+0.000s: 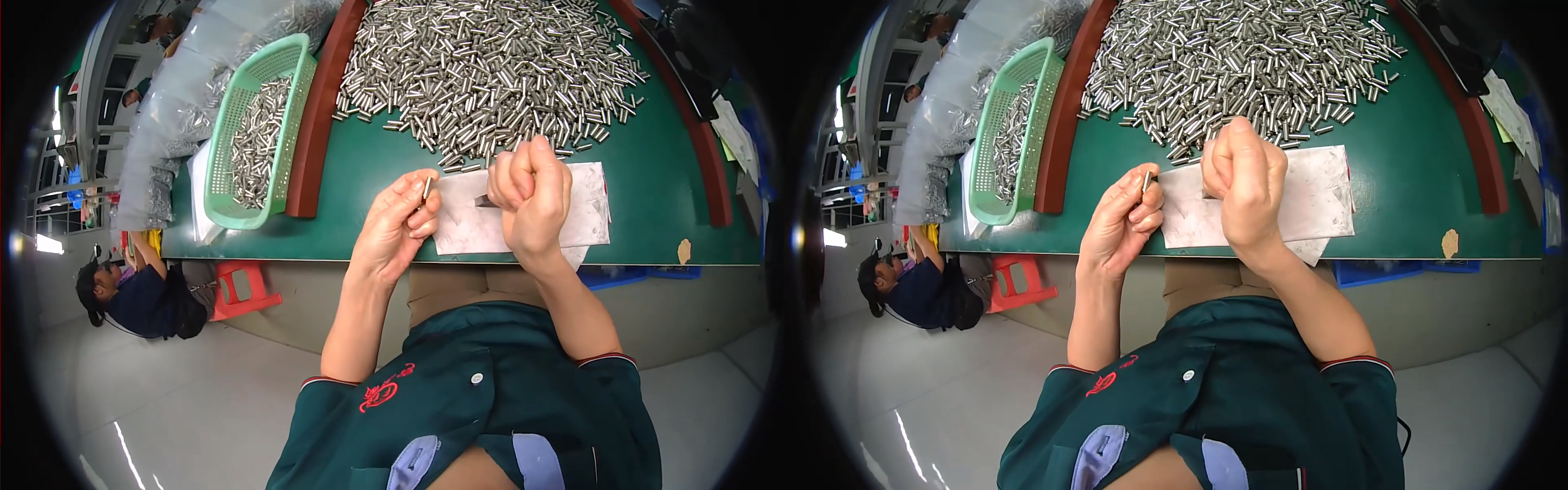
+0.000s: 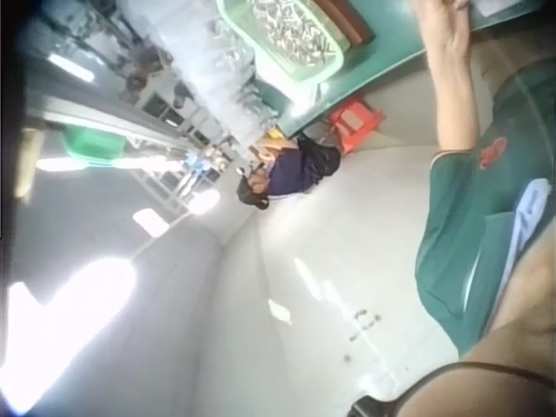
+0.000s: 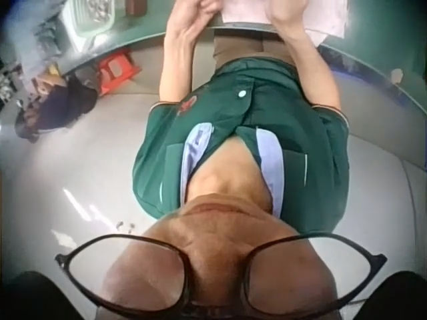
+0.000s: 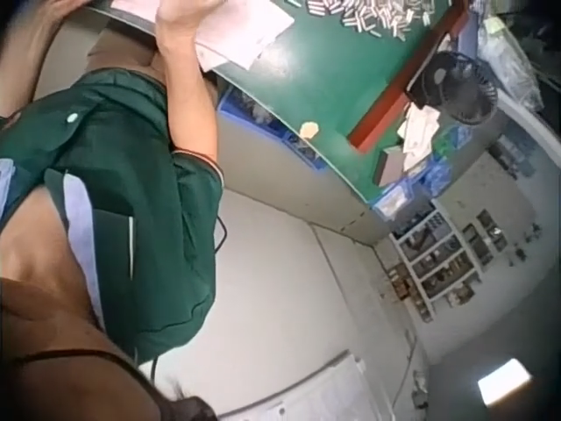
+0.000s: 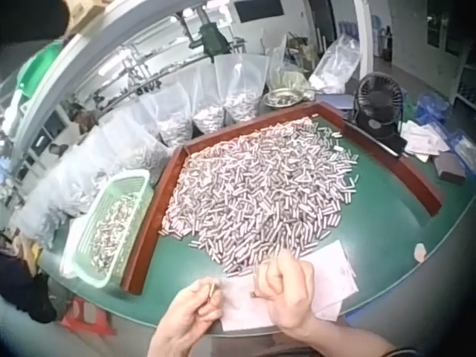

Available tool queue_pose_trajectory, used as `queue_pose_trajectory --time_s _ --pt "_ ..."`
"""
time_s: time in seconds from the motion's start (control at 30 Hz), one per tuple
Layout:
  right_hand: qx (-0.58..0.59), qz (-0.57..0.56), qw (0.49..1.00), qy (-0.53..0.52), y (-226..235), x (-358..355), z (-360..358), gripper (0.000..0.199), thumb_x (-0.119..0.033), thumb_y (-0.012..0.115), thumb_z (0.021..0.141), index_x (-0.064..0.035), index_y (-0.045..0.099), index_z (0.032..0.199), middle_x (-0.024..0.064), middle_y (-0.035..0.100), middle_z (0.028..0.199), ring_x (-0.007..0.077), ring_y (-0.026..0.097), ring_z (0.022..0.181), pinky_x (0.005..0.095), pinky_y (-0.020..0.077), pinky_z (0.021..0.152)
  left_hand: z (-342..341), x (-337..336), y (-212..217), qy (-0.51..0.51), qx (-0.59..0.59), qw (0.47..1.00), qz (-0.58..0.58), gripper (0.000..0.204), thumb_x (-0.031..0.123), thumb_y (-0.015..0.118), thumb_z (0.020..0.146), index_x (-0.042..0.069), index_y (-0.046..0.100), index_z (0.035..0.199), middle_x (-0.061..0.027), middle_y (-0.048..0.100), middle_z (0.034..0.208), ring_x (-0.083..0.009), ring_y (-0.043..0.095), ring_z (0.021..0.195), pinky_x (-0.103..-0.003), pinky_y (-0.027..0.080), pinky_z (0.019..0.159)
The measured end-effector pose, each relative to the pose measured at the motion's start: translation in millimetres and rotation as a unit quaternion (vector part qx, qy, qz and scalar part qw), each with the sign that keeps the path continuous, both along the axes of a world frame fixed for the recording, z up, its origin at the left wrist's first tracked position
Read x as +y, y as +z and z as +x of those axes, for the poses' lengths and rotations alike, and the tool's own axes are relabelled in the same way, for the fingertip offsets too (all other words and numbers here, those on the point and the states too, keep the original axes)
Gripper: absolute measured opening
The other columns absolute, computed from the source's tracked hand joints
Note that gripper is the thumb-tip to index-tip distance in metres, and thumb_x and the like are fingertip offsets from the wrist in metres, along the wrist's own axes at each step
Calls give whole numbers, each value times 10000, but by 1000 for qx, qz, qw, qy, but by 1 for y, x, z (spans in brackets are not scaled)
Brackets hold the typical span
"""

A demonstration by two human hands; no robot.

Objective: Inspecting and scraping small metal sleeves at a manufacturing workbench.

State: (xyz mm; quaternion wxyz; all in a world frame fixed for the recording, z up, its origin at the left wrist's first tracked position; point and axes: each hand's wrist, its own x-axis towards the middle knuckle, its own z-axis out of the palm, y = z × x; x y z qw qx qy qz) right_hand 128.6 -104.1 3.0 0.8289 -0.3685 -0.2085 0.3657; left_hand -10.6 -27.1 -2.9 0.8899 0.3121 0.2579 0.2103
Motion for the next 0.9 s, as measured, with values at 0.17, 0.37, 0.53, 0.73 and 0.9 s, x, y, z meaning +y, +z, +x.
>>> queue_pose_trajectory --time_s 0.17,0.37,0.53,0.73,0.9 --pt "64 16 998 19 -1 0 5 429 -236 259 920 -118 260 508 -16 245 420 73 159 377 236 162 375 -2 0 1 10 26 1000 9 222 136 443 888 -14 497 1042 -85 545 737 -35 322 507 -169 284 466" --pt "93 9 995 33 -1 -2 7 432 -228 271 917 -109 253 503 -8 250 427 73 183 393 233 167 377 2 -4 8 54 65 996 -24 238 208 393 912 0 505 942 -89 536 714 -57 327 508 -185 278 461" --pt "84 3 996 41 -2 -3 10 437 -257 260 919 -110 257 508 -2 256 427 76 174 400 237 169 389 1 16 10 68 60 994 57 389 317 327 937 72 413 646 3 331 562 -68 258 483 -205 235 432" --pt "94 2 994 49 -3 -5 12 435 -262 240 923 -109 261 515 0 259 431 77 166 403 241 173 395 10 55 10 88 417 650 629 101 142 549 819 45 523 811 -78 476 486 -195 436 404 -308 329 405" --pt "106 -1 993 47 -2 -4 13 436 -262 242 923 -109 262 516 1 259 431 78 168 404 242 175 397 21 70 3 -9 429 523 737 112 92 571 775 47 494 841 -146 533 566 -326 531 535 -400 388 474"
